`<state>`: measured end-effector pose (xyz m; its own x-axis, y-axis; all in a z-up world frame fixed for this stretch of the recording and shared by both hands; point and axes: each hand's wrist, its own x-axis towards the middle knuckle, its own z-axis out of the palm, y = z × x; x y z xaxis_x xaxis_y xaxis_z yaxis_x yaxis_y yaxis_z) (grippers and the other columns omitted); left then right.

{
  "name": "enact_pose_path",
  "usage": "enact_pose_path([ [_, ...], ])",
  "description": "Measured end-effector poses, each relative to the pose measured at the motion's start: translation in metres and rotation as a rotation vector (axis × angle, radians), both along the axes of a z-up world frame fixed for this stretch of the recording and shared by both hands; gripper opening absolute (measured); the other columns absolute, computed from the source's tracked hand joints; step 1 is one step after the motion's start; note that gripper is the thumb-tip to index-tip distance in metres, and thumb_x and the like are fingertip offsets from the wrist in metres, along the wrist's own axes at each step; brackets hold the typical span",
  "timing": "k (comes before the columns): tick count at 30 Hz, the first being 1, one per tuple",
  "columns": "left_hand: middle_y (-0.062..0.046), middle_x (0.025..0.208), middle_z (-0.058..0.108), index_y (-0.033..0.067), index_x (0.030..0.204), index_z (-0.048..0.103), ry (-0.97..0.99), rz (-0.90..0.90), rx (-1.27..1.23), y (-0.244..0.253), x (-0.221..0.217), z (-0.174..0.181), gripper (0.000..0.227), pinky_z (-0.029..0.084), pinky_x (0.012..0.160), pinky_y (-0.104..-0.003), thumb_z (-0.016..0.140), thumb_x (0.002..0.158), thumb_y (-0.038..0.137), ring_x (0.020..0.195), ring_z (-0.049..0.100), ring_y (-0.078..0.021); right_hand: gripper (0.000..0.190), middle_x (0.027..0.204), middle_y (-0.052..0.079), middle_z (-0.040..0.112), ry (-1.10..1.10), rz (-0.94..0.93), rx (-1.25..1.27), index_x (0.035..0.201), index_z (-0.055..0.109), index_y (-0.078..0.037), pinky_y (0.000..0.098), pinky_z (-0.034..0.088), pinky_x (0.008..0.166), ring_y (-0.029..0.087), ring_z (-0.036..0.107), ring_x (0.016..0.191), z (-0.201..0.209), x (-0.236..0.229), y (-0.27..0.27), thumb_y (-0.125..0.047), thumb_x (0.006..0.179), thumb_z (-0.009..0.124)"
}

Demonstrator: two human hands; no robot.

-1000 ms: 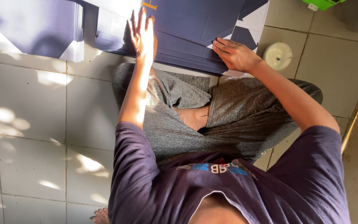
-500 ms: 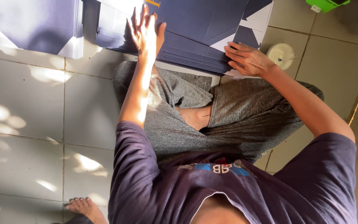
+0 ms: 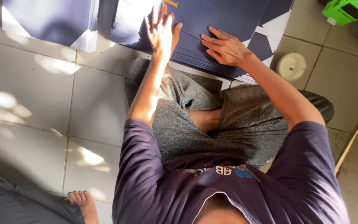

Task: Applying glue to the edges of paper bag components using a small applicator stick

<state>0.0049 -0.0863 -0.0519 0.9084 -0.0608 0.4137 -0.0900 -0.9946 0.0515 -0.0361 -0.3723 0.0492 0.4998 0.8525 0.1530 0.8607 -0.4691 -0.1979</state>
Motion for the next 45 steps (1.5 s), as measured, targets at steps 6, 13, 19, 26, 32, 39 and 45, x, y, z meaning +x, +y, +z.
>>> enact_pose_path([
  [6, -0.006, 0.144, 0.059, 0.0179, 0.108, 0.075, 0.033, -0.125, -0.271, 0.003, -0.008, 0.051, 0.018, 0.032, 0.117, -0.063, 0.079, 0.091, 0.024, 0.141, 0.04, -0.0338, 0.041, 0.155, 0.002, 0.055, -0.178, -0.08, 0.008, 0.145, 0.061, -0.006, 0.0464, 0.05, 0.076, 0.035, 0.047, 0.132, -0.008, 0.03, 0.086, -0.031, 0.114, 0.051],
  [13, 0.011, 0.142, 0.062, 0.0314, 0.112, 0.078, 0.004, -0.074, -0.189, 0.01, 0.0, 0.017, 0.016, 0.015, 0.122, -0.054, 0.075, 0.097, 0.037, 0.143, 0.041, -0.0235, 0.034, 0.148, -0.002, 0.062, -0.205, -0.118, 0.031, 0.137, 0.068, -0.011, 0.0435, 0.053, 0.076, 0.03, 0.052, 0.129, -0.009, 0.026, 0.084, -0.029, 0.112, 0.053],
  [19, 0.007, 0.145, 0.06, 0.0341, 0.111, 0.075, 0.031, -0.065, -0.224, 0.009, -0.008, 0.039, 0.019, 0.003, 0.121, -0.062, 0.08, 0.093, 0.033, 0.144, 0.04, -0.025, 0.035, 0.142, 0.0, 0.069, -0.251, -0.131, -0.005, 0.134, 0.073, -0.008, 0.039, 0.054, 0.08, 0.024, 0.055, 0.131, 0.015, -0.02, 0.006, -0.03, 0.113, 0.055],
  [26, -0.001, 0.159, 0.04, 0.03, 0.148, 0.059, -0.005, 0.096, -0.079, 0.02, -0.015, 0.051, 0.065, 0.001, 0.12, -0.069, 0.063, 0.098, 0.072, 0.151, 0.024, -0.0321, 0.033, 0.129, 0.0, 0.077, -0.175, -0.243, -0.066, 0.132, 0.075, -0.009, 0.0435, 0.052, 0.089, 0.022, 0.059, 0.137, 0.015, -0.076, -0.076, -0.026, 0.113, 0.055],
  [32, -0.008, 0.163, 0.032, 0.0284, 0.151, 0.057, 0.047, 0.164, -0.122, 0.02, -0.023, 0.051, 0.076, 0.003, 0.121, -0.066, 0.071, 0.091, 0.075, 0.153, 0.023, -0.0337, 0.029, 0.118, 0.003, 0.08, -0.16, -0.325, -0.065, 0.124, 0.078, -0.01, 0.0411, 0.053, 0.09, 0.02, 0.068, 0.128, 0.008, -0.098, -0.097, -0.027, 0.111, 0.058],
  [39, -0.022, 0.167, 0.009, 0.0248, 0.147, 0.059, 0.109, 0.101, -0.4, 0.031, -0.048, 0.059, 0.085, 0.023, 0.13, -0.056, 0.103, 0.074, 0.029, 0.156, 0.009, -0.0448, 0.007, 0.089, 0.012, 0.076, 0.112, -0.568, 0.458, 0.099, 0.073, 0.002, 0.0323, 0.059, 0.067, 0.021, 0.071, 0.075, 0.022, -0.094, -0.083, -0.002, 0.104, 0.072],
  [45, -0.021, 0.152, 0.02, 0.0114, 0.157, 0.028, 0.091, 0.273, -0.966, 0.015, -0.07, 0.072, 0.107, 0.028, 0.127, -0.045, 0.079, 0.065, -0.008, 0.14, 0.042, -0.0387, 0.068, 0.142, 0.015, 0.056, 0.702, -1.148, 0.89, 0.151, 0.036, -0.006, 0.0321, 0.07, 0.083, 0.013, 0.075, 0.078, 0.004, -0.07, -0.075, -0.027, 0.1, 0.075],
])
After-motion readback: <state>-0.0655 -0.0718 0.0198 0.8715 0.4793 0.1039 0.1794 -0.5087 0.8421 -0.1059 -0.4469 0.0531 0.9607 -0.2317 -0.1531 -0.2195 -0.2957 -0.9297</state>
